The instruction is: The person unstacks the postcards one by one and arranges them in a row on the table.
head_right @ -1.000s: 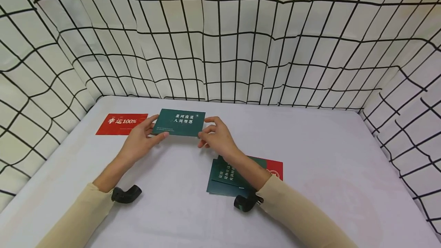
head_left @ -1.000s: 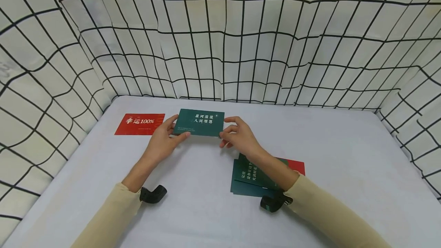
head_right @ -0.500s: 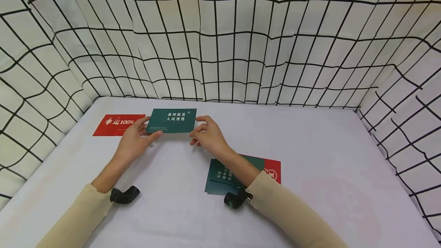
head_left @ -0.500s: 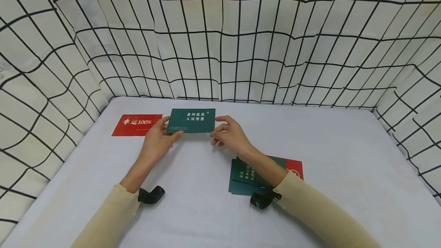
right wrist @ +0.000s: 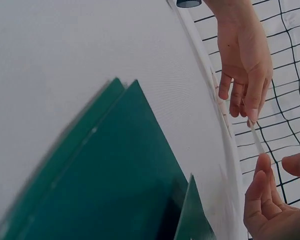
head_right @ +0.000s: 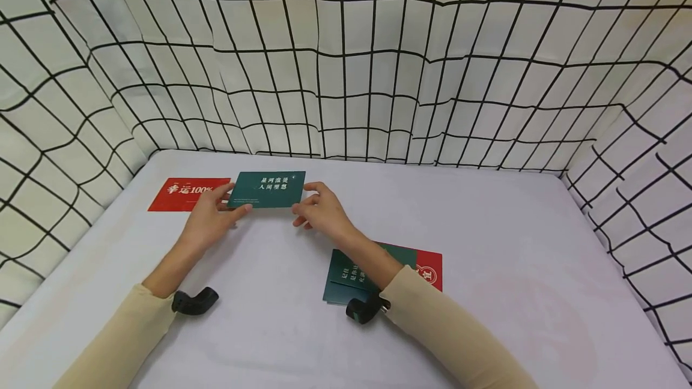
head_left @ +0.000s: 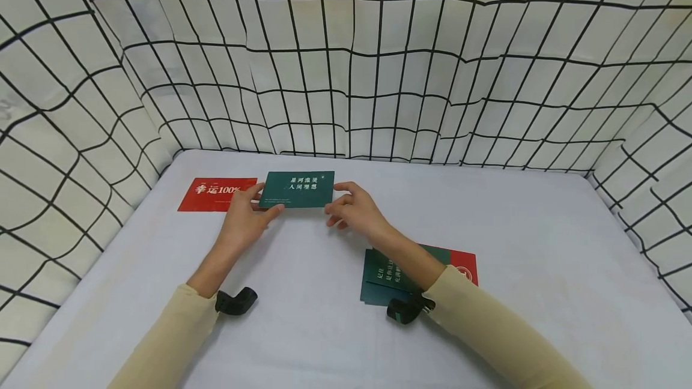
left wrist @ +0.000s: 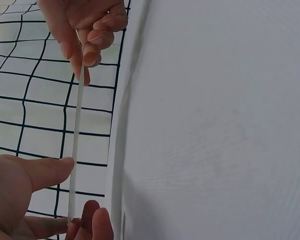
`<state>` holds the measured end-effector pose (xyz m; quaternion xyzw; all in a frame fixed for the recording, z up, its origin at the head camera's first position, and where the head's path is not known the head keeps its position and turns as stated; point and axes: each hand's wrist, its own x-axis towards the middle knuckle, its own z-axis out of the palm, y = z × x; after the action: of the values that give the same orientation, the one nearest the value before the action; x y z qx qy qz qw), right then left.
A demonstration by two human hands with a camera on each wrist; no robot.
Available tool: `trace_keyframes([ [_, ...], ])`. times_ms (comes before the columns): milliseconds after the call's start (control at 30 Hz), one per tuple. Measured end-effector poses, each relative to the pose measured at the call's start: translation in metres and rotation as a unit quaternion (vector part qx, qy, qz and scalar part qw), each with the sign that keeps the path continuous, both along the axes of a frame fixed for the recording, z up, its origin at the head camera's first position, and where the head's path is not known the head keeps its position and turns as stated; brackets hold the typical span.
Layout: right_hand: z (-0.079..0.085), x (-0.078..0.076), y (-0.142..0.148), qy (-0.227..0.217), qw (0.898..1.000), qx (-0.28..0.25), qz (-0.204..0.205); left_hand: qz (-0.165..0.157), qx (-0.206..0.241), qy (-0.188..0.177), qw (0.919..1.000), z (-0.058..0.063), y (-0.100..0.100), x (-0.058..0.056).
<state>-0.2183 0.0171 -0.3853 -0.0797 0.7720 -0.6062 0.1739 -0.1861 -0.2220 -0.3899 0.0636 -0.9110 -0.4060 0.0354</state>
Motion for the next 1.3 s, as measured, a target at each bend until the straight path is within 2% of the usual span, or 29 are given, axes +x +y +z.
trace_keyframes([
  [433,-0.002,-0.004,-0.005,-0.033,0.999,0.019,0.037,-0.002,-0.041,-0.010,0.9991,-0.001,-0.010,0.000],
  [800,-0.007,-0.010,-0.008,-0.041,0.997,0.044,0.053,-0.009,-0.044,-0.010,0.9989,-0.004,-0.018,-0.004],
  [1033,-0.006,-0.013,-0.012,-0.045,0.996,0.049,0.064,-0.010,-0.046,-0.023,0.9986,-0.006,-0.023,-0.005],
  [1300,-0.009,-0.015,-0.018,-0.033,0.995,0.079,0.060,-0.017,-0.045,-0.037,0.9982,-0.008,-0.026,-0.004],
])
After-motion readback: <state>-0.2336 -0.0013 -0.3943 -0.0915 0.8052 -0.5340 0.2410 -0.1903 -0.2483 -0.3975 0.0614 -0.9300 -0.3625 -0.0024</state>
